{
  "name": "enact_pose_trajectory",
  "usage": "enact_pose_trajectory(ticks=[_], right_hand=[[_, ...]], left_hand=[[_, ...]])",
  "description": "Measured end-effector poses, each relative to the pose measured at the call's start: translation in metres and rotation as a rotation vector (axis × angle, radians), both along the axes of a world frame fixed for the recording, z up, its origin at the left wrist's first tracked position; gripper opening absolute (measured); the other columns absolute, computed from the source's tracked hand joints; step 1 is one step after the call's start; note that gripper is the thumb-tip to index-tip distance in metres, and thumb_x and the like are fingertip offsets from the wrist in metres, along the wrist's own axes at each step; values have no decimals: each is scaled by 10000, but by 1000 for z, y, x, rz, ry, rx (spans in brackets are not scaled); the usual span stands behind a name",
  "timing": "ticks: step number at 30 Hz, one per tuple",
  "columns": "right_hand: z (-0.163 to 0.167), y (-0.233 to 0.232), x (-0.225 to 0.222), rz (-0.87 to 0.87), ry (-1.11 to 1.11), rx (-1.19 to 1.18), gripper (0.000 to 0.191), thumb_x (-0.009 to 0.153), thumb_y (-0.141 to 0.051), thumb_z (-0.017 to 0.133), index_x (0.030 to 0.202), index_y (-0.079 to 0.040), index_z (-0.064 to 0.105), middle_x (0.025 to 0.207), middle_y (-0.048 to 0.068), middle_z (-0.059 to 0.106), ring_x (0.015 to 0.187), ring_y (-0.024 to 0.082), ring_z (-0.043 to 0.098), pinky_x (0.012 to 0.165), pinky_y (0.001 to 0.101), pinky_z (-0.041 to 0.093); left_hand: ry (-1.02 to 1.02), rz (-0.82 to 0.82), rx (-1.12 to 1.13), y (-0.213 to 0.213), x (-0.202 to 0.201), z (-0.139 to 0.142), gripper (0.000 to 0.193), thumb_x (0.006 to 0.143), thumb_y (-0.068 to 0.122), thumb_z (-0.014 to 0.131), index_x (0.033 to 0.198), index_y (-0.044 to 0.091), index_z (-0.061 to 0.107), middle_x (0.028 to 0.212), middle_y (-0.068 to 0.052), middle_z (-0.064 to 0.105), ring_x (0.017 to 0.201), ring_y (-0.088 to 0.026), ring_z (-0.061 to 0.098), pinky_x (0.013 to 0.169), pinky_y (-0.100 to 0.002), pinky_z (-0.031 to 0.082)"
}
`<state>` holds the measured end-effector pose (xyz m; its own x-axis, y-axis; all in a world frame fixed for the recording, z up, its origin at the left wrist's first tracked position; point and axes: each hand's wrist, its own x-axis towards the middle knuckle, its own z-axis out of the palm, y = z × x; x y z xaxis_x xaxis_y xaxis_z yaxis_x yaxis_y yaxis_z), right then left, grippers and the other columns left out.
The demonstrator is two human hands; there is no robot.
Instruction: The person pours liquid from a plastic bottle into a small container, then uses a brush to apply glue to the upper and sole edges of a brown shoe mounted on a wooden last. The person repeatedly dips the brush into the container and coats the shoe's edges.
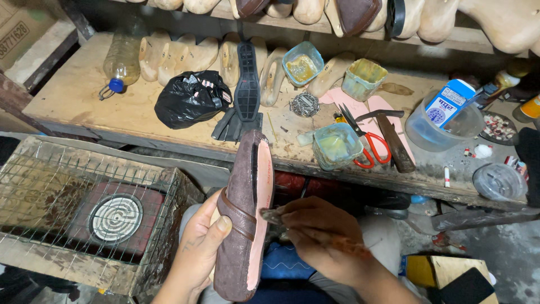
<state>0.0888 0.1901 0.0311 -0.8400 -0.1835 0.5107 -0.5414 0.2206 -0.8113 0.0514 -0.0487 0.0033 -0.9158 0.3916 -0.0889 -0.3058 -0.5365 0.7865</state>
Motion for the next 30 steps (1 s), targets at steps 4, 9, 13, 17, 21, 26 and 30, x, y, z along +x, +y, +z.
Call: enact_pose_trajectory(ticks=[4,9,13,17,21,26,30], right_hand=[[-2,33,-15,-345,3,-128,68,957,-17,641,968,-54,697,1030,122,708,958,196,699,859,315,580],[-13,111,-106,-541,-141,75,206,966,-235,691,980,-31,711,958,66,711,906,182,666,840,318,524],[-52,135,-151,-656,70,716,277,840,-343,813,940,-87,773,1097,138,633,1042,358,539,888,461,451],[-81,139,-168,-646,2,792,319,797,-391,809,924,-102,766,1218,108,610,1110,364,497,917,503,387],[-82,137,-167,-641,104,784,317,778,-389,806,922,-109,773,1212,113,611,1121,368,488,978,523,340],[-56,128,-155,-759,177,650,260,866,-338,788,949,-93,768,1148,131,627,1099,360,536,949,460,430],[-31,121,-140,-584,-36,627,306,923,-342,760,957,-40,721,953,136,680,870,335,651,781,422,514]], left_hand=[[-16,-1,12,-4,1,-4,764,899,289,736,1528,-17,429,1315,-120,646,1097,-163,653,910,-317,541],[-70,-4,-14,-5,3,-8,734,917,286,700,1536,8,424,1297,-115,653,1071,-153,657,878,-317,548],[-84,2,-21,2,-1,-10,726,914,294,673,1541,24,425,1306,-108,658,1076,-152,667,884,-317,555],[-100,12,6,4,-6,-13,705,928,295,657,1541,25,436,1286,-118,672,1051,-161,675,873,-331,561],[-92,12,15,2,-10,-16,687,938,306,646,1527,14,445,1265,-120,681,1037,-160,683,869,-330,564],[-77,26,55,-1,-18,-17,689,951,317,651,1529,-2,452,1261,-122,676,1033,-163,676,866,-331,561],[-95,57,57,-3,-22,-15,690,933,338,643,1512,11,460,1259,-120,679,1040,-171,684,871,-337,567]])
